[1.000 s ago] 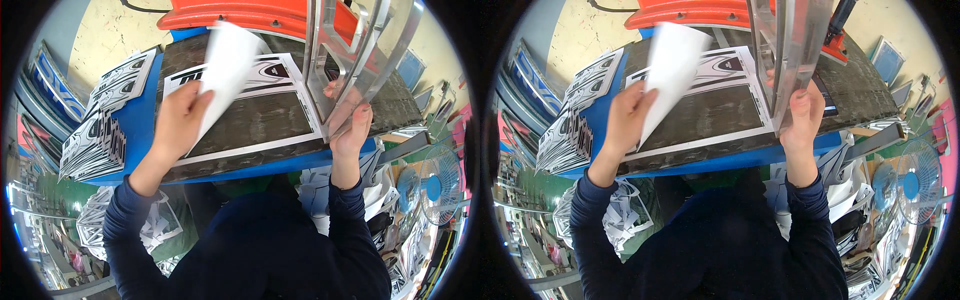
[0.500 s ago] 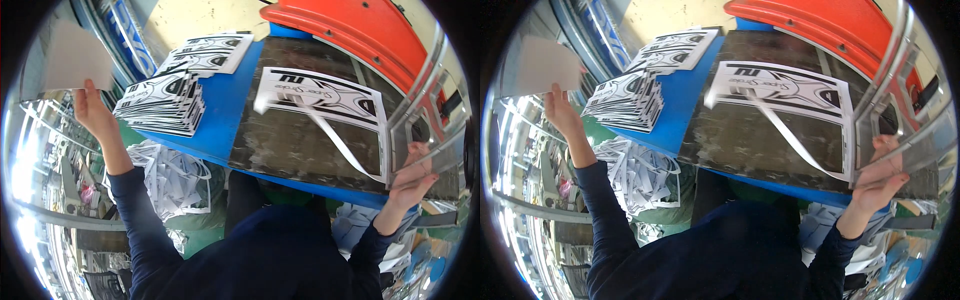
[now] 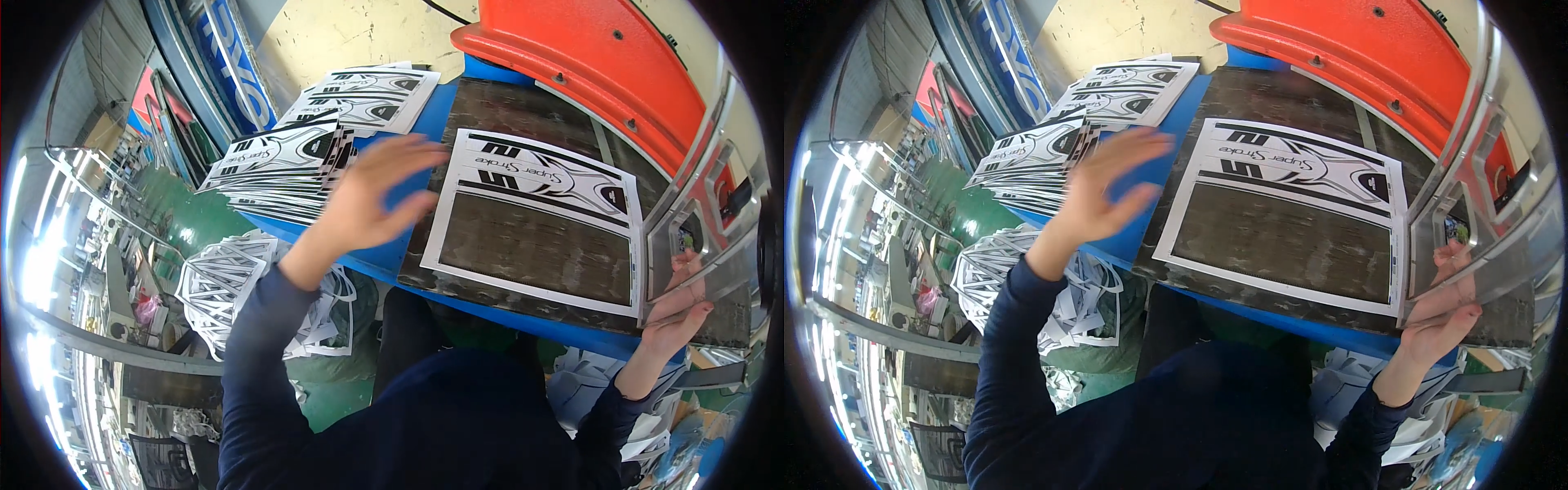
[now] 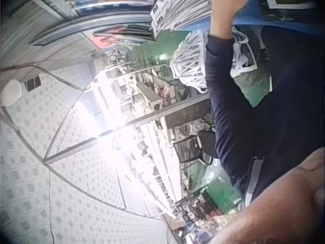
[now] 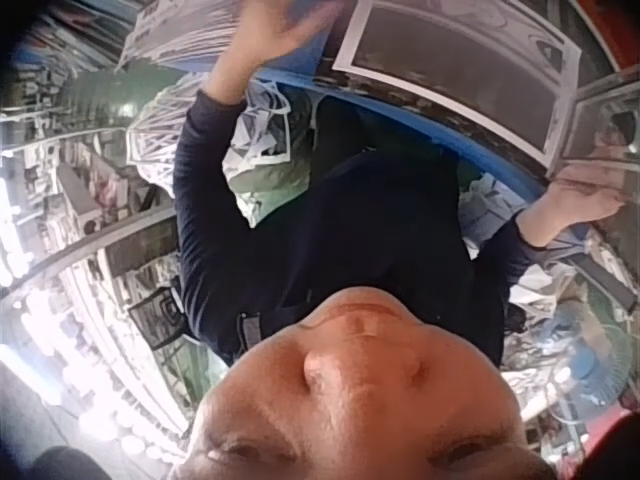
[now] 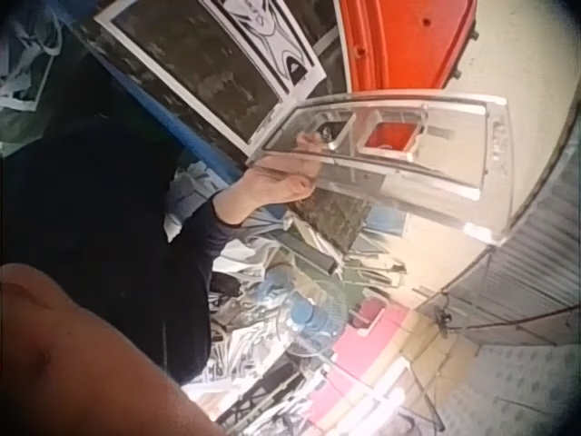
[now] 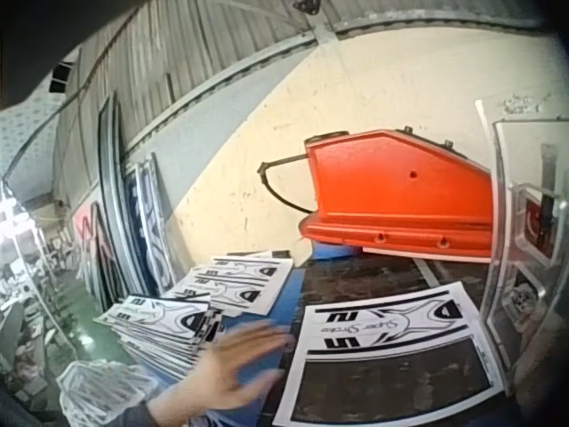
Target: Using a manual die-cutting machine to cut out printed logos from plastic sheets.
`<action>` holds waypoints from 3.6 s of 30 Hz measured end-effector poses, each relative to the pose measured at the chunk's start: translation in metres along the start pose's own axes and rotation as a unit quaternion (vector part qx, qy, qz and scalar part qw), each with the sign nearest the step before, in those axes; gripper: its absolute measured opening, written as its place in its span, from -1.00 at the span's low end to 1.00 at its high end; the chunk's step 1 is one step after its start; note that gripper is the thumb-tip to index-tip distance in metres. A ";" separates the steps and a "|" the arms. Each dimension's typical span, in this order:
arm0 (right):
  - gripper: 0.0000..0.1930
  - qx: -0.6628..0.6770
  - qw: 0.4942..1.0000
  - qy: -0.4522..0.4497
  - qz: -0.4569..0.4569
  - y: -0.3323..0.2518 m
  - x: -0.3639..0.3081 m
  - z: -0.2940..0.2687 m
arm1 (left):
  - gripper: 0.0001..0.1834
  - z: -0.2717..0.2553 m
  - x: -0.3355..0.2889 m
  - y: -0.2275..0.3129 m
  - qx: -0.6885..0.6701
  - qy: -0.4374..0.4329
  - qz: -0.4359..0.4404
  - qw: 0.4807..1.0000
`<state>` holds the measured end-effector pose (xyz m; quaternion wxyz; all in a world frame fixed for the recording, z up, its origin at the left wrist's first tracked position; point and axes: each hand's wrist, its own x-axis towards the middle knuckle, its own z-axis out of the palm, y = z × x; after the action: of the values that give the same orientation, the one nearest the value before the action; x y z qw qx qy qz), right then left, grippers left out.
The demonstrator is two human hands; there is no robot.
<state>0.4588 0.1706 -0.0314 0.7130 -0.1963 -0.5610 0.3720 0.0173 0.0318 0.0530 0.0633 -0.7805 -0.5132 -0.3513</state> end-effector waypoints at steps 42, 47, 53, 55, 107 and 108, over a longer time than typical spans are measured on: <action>-0.37 -0.487 0.751 -0.413 -0.170 -0.031 0.020 0.095 | 0.24 0.029 -0.034 -0.017 -0.239 -0.112 -0.182 0.947; -0.38 -0.460 0.769 -0.404 -0.184 -0.028 0.016 0.096 | 0.24 0.029 -0.034 -0.016 -0.245 -0.112 -0.187 0.945; -0.38 -0.463 0.765 -0.408 -0.182 -0.029 0.017 0.094 | 0.26 0.026 -0.032 -0.008 -0.203 -0.132 -0.200 0.949; -0.38 -0.461 0.766 -0.408 -0.182 -0.029 0.017 0.094 | 0.26 0.026 -0.032 -0.007 -0.202 -0.130 -0.202 0.949; 0.23 -0.465 0.786 -0.403 0.059 -0.034 0.019 0.016 | 0.35 0.031 -0.033 -0.020 -0.386 -0.099 -0.271 0.876; 0.24 -0.460 0.789 -0.403 0.057 -0.033 0.019 0.015 | 0.35 0.031 -0.033 -0.021 -0.384 -0.099 -0.269 0.878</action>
<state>0.4564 0.1613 0.0092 0.2252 -0.3644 -0.8902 0.1552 0.0073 0.0309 0.0037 -0.3898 -0.6059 -0.5318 -0.4452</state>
